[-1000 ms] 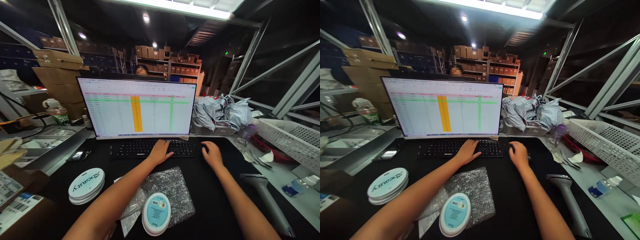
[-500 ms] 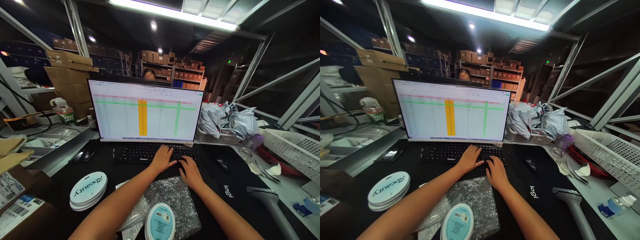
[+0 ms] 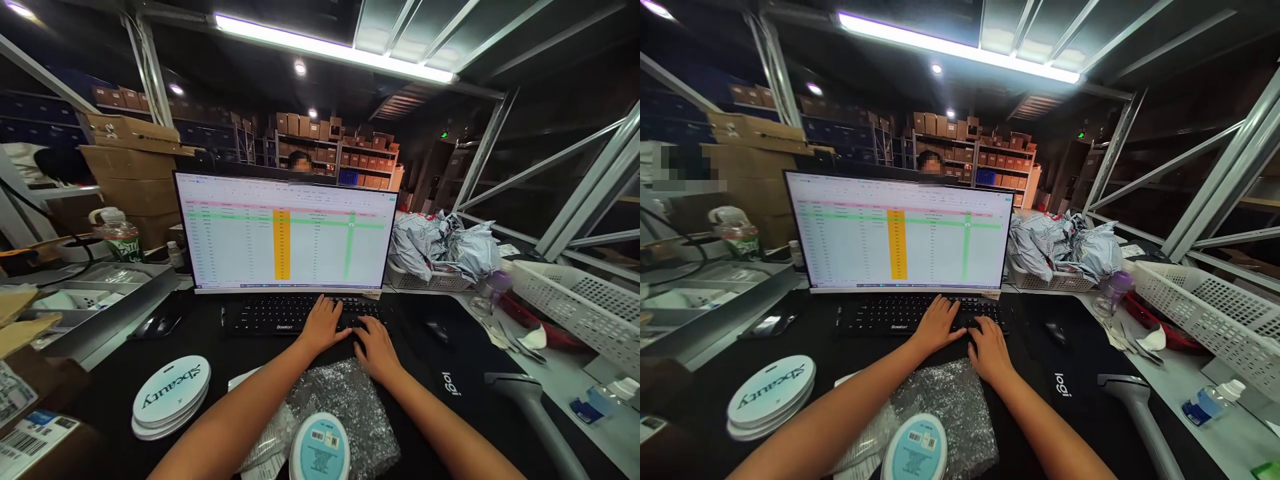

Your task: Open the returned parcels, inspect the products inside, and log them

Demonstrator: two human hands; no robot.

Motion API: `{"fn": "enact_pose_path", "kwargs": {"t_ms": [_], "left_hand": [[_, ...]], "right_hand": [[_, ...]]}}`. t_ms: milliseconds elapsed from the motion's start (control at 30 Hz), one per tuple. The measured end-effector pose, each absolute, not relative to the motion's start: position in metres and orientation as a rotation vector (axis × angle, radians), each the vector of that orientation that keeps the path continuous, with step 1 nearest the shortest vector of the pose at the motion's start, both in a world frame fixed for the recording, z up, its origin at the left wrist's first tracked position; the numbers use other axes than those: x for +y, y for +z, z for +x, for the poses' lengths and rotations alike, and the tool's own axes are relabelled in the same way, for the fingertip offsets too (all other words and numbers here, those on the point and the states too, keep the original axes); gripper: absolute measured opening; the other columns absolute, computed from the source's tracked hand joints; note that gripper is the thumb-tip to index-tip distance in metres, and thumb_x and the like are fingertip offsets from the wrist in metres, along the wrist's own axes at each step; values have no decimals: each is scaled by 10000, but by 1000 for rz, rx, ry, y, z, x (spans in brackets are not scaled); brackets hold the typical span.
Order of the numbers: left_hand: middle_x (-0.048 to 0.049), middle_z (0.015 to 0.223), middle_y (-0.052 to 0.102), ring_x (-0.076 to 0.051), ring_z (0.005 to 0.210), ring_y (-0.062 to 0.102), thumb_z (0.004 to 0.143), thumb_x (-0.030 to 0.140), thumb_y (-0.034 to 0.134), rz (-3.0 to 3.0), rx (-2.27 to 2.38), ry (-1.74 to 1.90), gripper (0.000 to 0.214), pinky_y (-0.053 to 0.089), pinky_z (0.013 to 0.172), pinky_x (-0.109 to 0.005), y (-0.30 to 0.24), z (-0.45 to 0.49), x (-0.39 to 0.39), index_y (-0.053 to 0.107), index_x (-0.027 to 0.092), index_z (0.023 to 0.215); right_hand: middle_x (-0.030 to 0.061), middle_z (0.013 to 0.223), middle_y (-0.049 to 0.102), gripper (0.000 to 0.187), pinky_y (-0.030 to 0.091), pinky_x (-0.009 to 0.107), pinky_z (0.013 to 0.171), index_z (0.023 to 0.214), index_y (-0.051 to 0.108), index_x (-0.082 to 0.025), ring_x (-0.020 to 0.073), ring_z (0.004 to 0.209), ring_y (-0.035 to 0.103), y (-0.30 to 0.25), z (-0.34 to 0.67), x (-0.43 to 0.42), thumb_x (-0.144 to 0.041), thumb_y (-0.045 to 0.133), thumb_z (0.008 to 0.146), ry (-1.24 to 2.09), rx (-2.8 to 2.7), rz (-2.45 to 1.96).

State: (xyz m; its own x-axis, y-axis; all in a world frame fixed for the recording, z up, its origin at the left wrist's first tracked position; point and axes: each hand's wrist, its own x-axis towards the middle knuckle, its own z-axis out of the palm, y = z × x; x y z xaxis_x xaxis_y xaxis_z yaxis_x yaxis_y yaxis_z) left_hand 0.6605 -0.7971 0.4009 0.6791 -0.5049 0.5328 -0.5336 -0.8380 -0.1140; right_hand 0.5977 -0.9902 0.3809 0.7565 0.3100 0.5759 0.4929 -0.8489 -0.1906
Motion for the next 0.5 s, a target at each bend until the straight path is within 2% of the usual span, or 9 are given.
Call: {"fn": "enact_pose_path", "kwargs": {"t_ms": [133,300,500], "left_hand": [[-235,1243,629,-367,1260,529,913,649,485,2832,-865,896,747,275,1197,-520,401,660,-797,553,49,1352],[-184,1169,670,-345,1204,572,898,662,498,2840,-874,910,717,311,1177,-525,400,662,-797,555,113,1355],[-231,1274,623,-373,1281,527,899,638,523,2851,-877,916,743,295,1195,-535,399,661,-797,538,64,1372]], "right_hand": [[151,1379,545,363,444,570,1089,1201,652,-192,326,1301,497,380,597,-992,-144,571,851,-766,-620,-2612],[162,1348,558,400,468,538,1076,1250,612,-166,315,1286,510,377,598,-995,-161,568,853,-750,-617,-2591],[157,1348,555,407,453,537,1091,1241,628,-182,320,1289,506,375,599,-995,-152,577,839,-744,-602,-2577]]}}
